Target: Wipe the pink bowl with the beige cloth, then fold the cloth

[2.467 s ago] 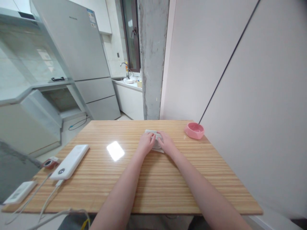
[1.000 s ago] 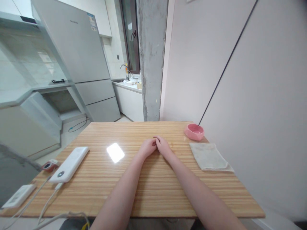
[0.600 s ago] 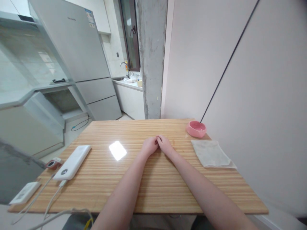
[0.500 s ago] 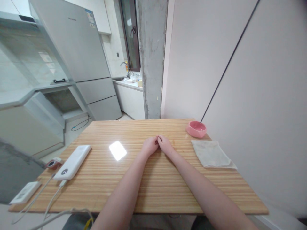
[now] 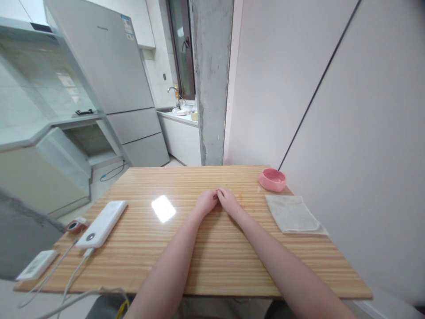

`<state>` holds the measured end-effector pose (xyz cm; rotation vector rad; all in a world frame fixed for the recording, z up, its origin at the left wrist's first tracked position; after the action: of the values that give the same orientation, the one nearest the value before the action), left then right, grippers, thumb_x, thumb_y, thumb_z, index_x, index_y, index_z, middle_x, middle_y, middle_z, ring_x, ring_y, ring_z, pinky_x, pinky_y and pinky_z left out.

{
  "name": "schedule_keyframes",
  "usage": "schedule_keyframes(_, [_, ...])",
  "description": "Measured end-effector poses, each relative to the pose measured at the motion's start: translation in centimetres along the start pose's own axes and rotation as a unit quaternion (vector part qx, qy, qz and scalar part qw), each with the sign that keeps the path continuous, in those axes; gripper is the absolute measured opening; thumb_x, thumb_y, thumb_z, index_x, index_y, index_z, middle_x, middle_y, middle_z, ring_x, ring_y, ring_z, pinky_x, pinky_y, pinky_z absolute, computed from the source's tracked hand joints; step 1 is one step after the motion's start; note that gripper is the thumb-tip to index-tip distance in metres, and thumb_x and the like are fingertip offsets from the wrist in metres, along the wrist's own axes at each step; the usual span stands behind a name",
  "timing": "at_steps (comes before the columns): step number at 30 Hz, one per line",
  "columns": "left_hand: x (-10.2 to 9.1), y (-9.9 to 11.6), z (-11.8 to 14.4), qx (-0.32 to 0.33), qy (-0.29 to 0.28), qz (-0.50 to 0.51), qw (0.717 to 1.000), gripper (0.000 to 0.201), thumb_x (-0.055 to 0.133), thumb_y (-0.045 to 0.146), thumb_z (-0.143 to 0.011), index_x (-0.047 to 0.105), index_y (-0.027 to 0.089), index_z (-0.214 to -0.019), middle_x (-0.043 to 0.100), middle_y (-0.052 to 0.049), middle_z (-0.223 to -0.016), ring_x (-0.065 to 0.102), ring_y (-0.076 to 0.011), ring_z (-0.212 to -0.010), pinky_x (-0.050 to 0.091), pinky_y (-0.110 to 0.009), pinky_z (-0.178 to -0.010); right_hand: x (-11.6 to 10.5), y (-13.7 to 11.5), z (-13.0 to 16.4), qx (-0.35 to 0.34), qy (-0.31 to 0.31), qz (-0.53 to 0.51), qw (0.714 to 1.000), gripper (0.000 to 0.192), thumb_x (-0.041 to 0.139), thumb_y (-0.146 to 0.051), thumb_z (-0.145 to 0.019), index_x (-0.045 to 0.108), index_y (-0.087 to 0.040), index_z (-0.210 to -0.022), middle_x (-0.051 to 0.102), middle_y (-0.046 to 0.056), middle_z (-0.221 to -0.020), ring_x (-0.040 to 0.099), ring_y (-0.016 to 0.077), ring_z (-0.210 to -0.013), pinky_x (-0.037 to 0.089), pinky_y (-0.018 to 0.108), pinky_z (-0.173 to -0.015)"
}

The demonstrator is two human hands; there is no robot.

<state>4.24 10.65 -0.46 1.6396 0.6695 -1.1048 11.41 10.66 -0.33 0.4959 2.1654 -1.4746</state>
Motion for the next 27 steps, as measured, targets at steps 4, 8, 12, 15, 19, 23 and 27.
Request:
schedule_keyframes(4, [0.0,0.1,0.1,0.007,0.005,0.014,1.0,0.026,0.042,0.014,-0.081,0.068,0.015,-0.075,0.066,-0.006,-0.071,0.052,-0.0144,-0.064,0.03,-0.025,-0.06,0.2,-0.3,0.0,-0.002,-0.002,0.014,1.0,0.025,0.035,-0.019,-0.087,0.05,-0.02,-0.067,0.06,0.003,-0.074,0.054,0.0161,-0.074,0.04,0.027,-0.071])
schedule_keyframes(8, [-0.1,0.2,0.1,0.01,0.016,0.028,0.999,0.022,0.045,0.016,-0.079,0.064,0.016,-0.068,0.06,-0.003,-0.064,0.045,-0.0129,-0.059,0.027,-0.025,-0.058,-0.6,-1.0,0.1,0.004,0.007,0.044,0.999,0.024,0.037,-0.02,-0.087,0.054,-0.019,-0.069,0.062,0.003,-0.075,0.056,0.0161,-0.075,0.043,0.027,-0.072])
schedule_keyframes(12, [-0.5,-0.3,-0.1,0.009,0.029,0.045,0.999,0.024,0.05,0.026,-0.078,0.05,0.016,-0.056,0.043,0.003,-0.053,0.035,-0.0111,-0.054,0.02,-0.026,-0.054,-7.1,-0.5,0.5,0.04,0.117,0.098,0.987,0.026,0.04,-0.02,-0.086,0.058,-0.015,-0.103,0.059,0.014,-0.111,0.047,0.0252,-0.112,0.031,0.043,-0.1])
schedule_keyframes(15, [-0.8,-0.7,-0.2,0.007,0.037,0.064,0.997,0.03,0.05,0.029,-0.078,0.04,0.018,-0.052,0.034,0.005,-0.051,0.03,-0.0101,-0.052,0.017,-0.026,-0.053,-14.8,1.0,2.4,0.103,0.29,0.249,0.918,0.037,0.048,-0.023,-0.082,0.052,-0.016,-0.118,0.041,0.017,-0.136,0.022,0.0325,-0.134,0.013,0.056,-0.108])
schedule_keyframes(19, [-0.7,-0.5,-0.1,0.018,0.033,0.063,0.997,0.03,0.05,0.027,-0.076,0.036,0.018,-0.052,0.034,0.005,-0.05,0.03,-0.0101,-0.052,0.016,-0.027,-0.053,-18.8,6.2,4.0,0.227,0.295,0.32,0.871,0.04,0.052,-0.029,-0.08,0.053,-0.013,-0.116,0.027,0.021,-0.145,0.014,0.0406,-0.136,0.019,0.066,-0.102])
schedule_keyframes(23, [-0.6,-0.2,0.0,0.026,0.035,0.064,0.997,0.029,0.049,0.027,-0.078,0.039,0.018,-0.052,0.035,0.004,-0.051,0.033,-0.0107,-0.053,0.02,-0.026,-0.053,-18.7,8.7,3.8,0.208,0.281,0.271,0.897,0.03,0.051,-0.028,-0.081,0.058,-0.01,-0.104,0.04,0.025,-0.133,0.011,0.0413,-0.135,0.025,0.058,-0.103])
schedule_keyframes(27, [-1.7,0.1,0.1,0.032,0.093,0.086,0.991,0.013,0.049,0.024,-0.079,0.055,0.017,-0.07,0.051,0.0,-0.066,0.048,-0.0138,-0.065,0.037,-0.026,-0.062,-17.1,7.3,2.5,0.128,0.272,0.242,0.923,0.024,0.053,-0.027,-0.079,0.057,-0.01,-0.096,0.048,0.023,-0.122,0.022,0.0358,-0.132,0.018,0.051,-0.11])
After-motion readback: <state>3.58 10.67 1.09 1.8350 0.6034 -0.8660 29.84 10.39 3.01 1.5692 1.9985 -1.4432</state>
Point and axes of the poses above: each hand's wrist, its own z-axis away from the middle knuckle, its own x-axis out of the palm, y = z × x, the point moved 10 cm from there along -z, towards the middle knuckle
